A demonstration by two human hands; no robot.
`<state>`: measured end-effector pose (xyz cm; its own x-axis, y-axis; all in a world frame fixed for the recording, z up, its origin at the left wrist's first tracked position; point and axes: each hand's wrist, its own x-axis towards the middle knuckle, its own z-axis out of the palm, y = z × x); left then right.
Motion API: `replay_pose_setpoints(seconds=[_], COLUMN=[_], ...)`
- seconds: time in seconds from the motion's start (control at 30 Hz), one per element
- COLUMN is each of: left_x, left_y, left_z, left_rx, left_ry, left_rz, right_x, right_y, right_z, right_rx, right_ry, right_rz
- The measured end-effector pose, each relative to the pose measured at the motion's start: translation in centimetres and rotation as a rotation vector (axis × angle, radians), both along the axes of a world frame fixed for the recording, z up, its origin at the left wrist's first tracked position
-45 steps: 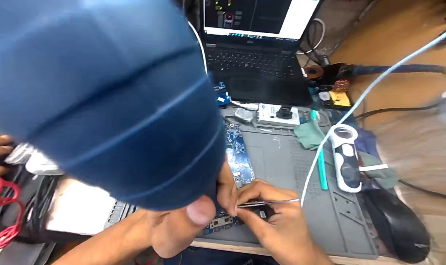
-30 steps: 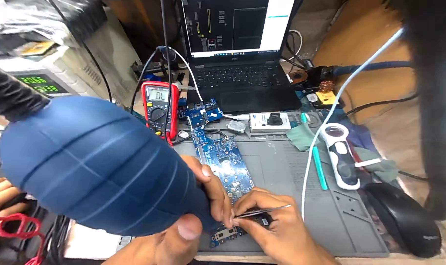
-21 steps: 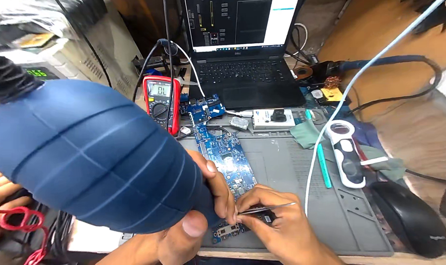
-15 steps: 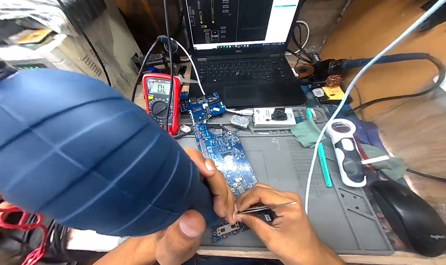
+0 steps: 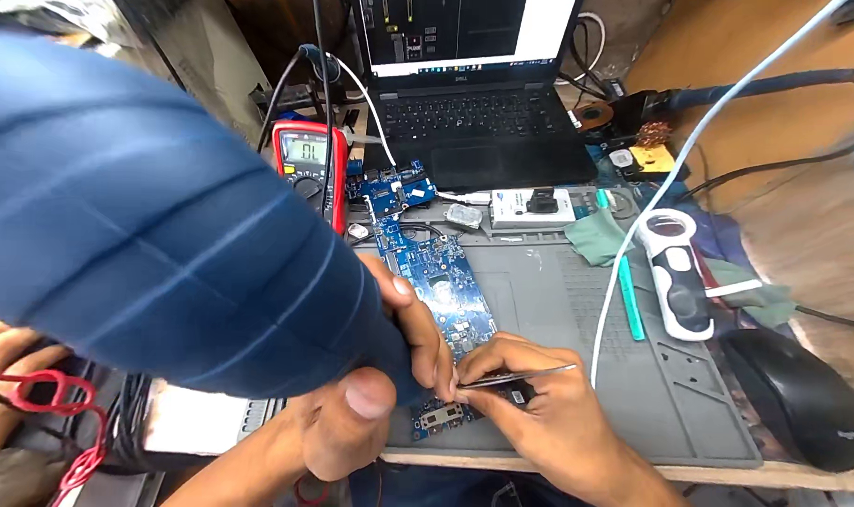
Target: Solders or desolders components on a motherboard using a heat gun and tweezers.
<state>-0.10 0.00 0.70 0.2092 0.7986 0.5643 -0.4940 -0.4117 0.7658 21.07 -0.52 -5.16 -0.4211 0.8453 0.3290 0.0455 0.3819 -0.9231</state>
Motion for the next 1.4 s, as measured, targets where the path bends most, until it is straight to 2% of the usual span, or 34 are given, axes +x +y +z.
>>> replay_pose_setpoints(seconds=[0.73,1.4], left_x=[-0.14,0.06], left_y=[0.17,0.13], left_z=[-0.36,-0.89], left_rx=[0.006,0.04], left_ry=[-0.036,-0.024], left_rz=[-0.014,-0.04], right_x=[-0.07,0.02], right_y=[0.55,0.53], right_z=[-0.53,-0.58], right_rx=[0.089,0.084], right_ry=[0.031,0.009], right_rz=[0.024,0.012])
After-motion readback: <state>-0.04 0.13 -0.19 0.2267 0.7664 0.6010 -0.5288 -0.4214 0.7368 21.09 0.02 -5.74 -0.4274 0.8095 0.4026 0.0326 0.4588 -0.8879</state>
